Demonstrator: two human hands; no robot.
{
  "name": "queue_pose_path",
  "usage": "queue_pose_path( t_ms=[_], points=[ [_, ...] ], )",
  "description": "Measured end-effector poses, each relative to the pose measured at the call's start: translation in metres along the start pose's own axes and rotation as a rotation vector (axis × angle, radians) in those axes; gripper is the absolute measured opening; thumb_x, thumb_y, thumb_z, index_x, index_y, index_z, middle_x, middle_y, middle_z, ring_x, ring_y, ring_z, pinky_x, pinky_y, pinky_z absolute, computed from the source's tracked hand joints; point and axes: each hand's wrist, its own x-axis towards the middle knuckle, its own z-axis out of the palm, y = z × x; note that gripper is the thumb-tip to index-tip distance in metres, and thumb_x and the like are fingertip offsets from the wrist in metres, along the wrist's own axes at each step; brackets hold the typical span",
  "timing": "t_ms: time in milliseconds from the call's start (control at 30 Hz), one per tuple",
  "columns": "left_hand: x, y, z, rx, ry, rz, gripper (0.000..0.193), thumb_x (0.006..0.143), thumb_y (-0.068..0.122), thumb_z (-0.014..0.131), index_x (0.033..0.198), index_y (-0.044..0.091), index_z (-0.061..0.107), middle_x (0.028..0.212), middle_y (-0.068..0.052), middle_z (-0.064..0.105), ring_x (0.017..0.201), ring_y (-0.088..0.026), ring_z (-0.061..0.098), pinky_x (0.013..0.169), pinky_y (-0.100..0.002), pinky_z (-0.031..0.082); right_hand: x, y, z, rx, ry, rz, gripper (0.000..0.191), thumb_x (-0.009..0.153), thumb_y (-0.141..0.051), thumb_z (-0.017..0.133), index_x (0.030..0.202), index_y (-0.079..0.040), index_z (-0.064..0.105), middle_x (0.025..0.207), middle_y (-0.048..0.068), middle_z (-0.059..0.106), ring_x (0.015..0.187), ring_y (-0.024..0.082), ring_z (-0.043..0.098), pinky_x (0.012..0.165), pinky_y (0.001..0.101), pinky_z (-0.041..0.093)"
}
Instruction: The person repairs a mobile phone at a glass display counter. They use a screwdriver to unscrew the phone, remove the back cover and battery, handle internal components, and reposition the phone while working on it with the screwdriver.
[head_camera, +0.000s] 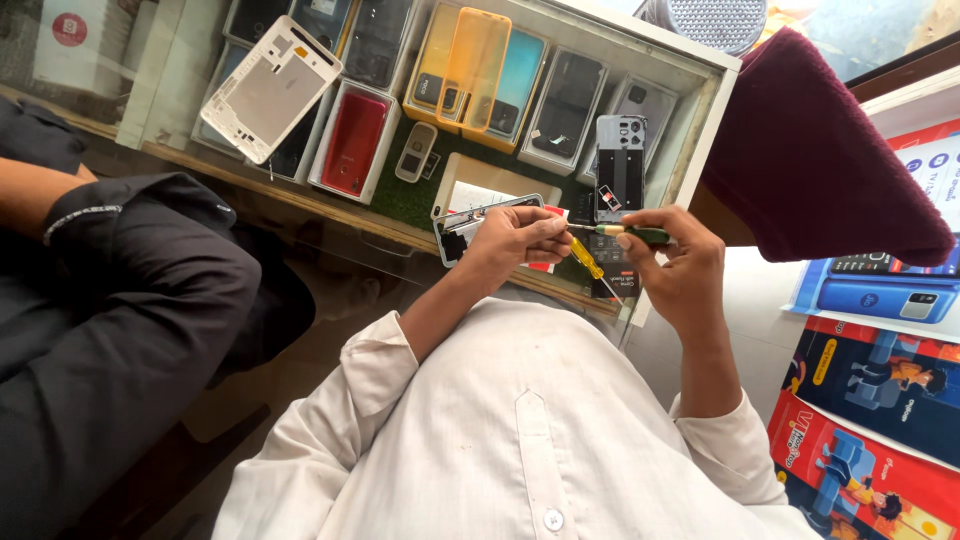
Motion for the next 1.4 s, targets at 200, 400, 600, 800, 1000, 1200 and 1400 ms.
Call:
queue_pose_path(
  t_ms=[200, 400, 600, 800, 1000, 1200, 1400],
  points=[
    [0.0, -0.001, -0.001, -0.017, -0.01, -0.018, 0.024, 0.096, 0.017, 0.073, 0.106, -0.004, 0.072, 0.096, -0.015, 0.077, 0.083, -0.019, 0.077, 0.077, -0.029, 0.065, 0.001, 0.017, 0.007, 0.38, 0.002, -0.112, 0.024, 0.101, 0.008, 0.066, 0.121, 0.002, 0.054, 0.122, 0.014, 0.062, 0.109, 0.017, 0.068, 0.096, 0.0292, 0.062],
    [0.001, -0.003, -0.001, -0.032, -0.021, -0.043, 0.027, 0.095, 0.019, 0.073, 0.108, -0.004, 0.072, 0.097, -0.014, 0.077, 0.083, -0.018, 0.077, 0.077, -0.029, 0.064, 0.001, 0.025, 0.013, 0.491, 0.035, -0.052, 0.029, 0.101, 0.007, 0.066, 0.123, 0.001, 0.048, 0.112, 0.016, 0.069, 0.103, 0.018, 0.072, 0.093, 0.0308, 0.063],
    [0.0, -0.001, 0.003, -0.044, -0.047, -0.097, 0.034, 0.095, 0.025, 0.071, 0.109, -0.006, 0.071, 0.097, -0.014, 0.077, 0.083, -0.019, 0.077, 0.077, -0.031, 0.065, -0.004, 0.024, 0.012, 0.451, 0.077, -0.034, 0.03, 0.102, 0.007, 0.067, 0.125, 0.001, 0.049, 0.109, 0.016, 0.068, 0.1, 0.019, 0.073, 0.093, 0.0313, 0.064],
    [-0.003, 0.003, -0.004, 0.085, 0.027, -0.071, 0.04, 0.095, 0.036, 0.067, 0.112, 0.001, 0.073, 0.098, -0.013, 0.078, 0.083, -0.019, 0.077, 0.073, -0.033, 0.064, -0.003, 0.024, 0.007, 0.401, 0.12, -0.056, 0.03, 0.103, 0.007, 0.068, 0.127, 0.002, 0.05, 0.108, 0.015, 0.068, 0.099, 0.019, 0.074, 0.09, 0.0307, 0.065],
    [-0.03, 0.005, -0.027, 1.207, 0.298, 0.558, 0.049, 0.082, 0.032, 0.085, 0.125, 0.013, 0.069, 0.12, -0.007, 0.072, 0.116, -0.022, 0.066, 0.095, -0.04, 0.054, -0.003, 0.032, -0.001, 0.3, 0.159, -0.068, 0.03, 0.105, 0.005, 0.07, 0.128, 0.003, 0.05, 0.109, 0.015, 0.069, 0.099, 0.02, 0.075, 0.089, 0.0294, 0.067],
    [-0.045, 0.007, -0.043, 1.612, 0.33, 0.525, 0.103, 0.062, 0.037, 0.095, 0.149, 0.008, 0.047, 0.139, -0.012, 0.047, 0.133, -0.031, 0.04, 0.111, -0.049, 0.031, 0.0, 0.036, 0.001, 0.13, 0.152, -0.083, 0.029, 0.105, 0.004, 0.073, 0.126, 0.004, 0.054, 0.107, 0.015, 0.07, 0.098, 0.019, 0.076, 0.087, 0.0284, 0.067],
    [-0.043, -0.002, -0.05, 1.629, 0.321, 0.498, 0.104, 0.062, 0.036, 0.095, 0.149, 0.005, 0.046, 0.131, -0.012, 0.049, 0.126, -0.029, 0.044, 0.11, -0.048, 0.032, 0.001, 0.035, 0.011, -0.029, 0.098, -0.117, 0.029, 0.101, 0.003, 0.076, 0.124, 0.003, 0.058, 0.106, 0.014, 0.074, 0.1, 0.017, 0.076, 0.087, 0.0274, 0.067]
  ],
)
